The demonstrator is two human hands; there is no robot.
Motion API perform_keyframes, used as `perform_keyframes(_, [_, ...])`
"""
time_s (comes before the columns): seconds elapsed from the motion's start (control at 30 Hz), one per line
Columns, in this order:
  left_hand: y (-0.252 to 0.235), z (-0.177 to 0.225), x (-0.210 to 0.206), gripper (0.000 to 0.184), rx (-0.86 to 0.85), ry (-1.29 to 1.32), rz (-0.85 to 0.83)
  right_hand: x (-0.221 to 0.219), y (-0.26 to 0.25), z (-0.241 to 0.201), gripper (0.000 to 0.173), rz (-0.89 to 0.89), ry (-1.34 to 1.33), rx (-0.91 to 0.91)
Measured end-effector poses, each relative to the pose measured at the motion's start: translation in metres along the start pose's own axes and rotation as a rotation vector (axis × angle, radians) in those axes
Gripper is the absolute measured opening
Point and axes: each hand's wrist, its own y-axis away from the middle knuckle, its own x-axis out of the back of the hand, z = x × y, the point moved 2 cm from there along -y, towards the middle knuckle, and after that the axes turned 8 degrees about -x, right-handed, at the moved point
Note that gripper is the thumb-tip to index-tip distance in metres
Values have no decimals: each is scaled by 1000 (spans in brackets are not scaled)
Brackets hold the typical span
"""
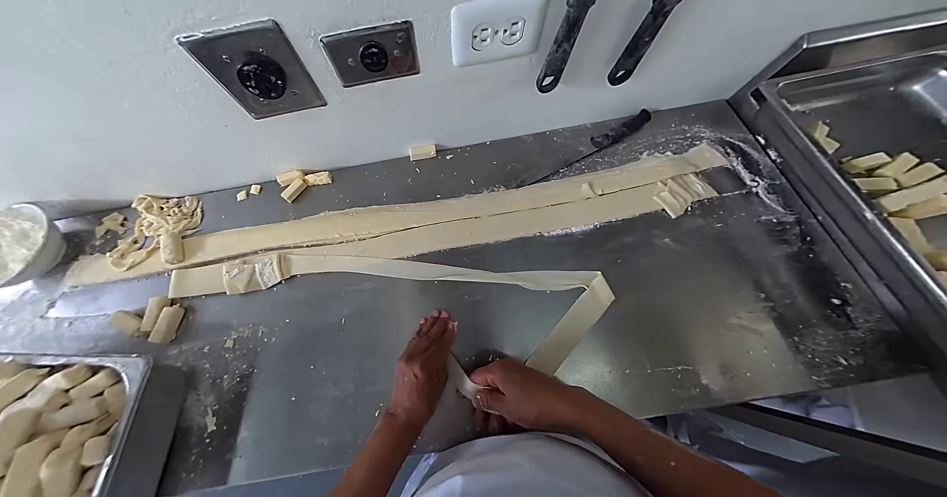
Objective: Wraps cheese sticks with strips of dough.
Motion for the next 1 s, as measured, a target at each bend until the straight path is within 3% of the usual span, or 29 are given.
perform_keyframes(0.1, [4,8,7,35,-27,112,-133,3,-6,4,26,-71,-218,-32])
perform_keyframes(0.3, [-1,23,6,49,272,155,-89,5,-21,-4,28,-91,-447,-18])
perform_keyframes(0.37, [-7,27,14,53,371,250,-77,6,-20,-8,27,-81,-398,-23])
perform_keyframes(0.43, [-19,29,31,61,587,421,-57,8,-17,-13,33,-50,-319,-4])
perform_keyframes(0.53, [-38,25,58,79,827,701,-6,14,-17,-27,41,130,-122,49])
perform_keyframes(0.6, [-45,19,74,83,881,832,-78,19,-15,-43,44,236,20,106])
perform_keyframes(0.67, [-46,13,88,74,873,897,-201,24,-16,-59,46,276,145,165])
perform_keyframes(0.73, [-44,7,96,63,859,937,-222,27,-23,-74,43,257,225,191])
perform_keyframes(0.87, [-26,-5,116,61,927,893,38,41,-42,-87,37,98,83,134])
perform_keyframes(0.93, [-15,-13,135,57,958,882,207,52,-55,-88,30,130,-19,161])
perform_keyframes(1.0, [-3,-16,150,53,965,932,284,61,-70,-96,31,175,117,133])
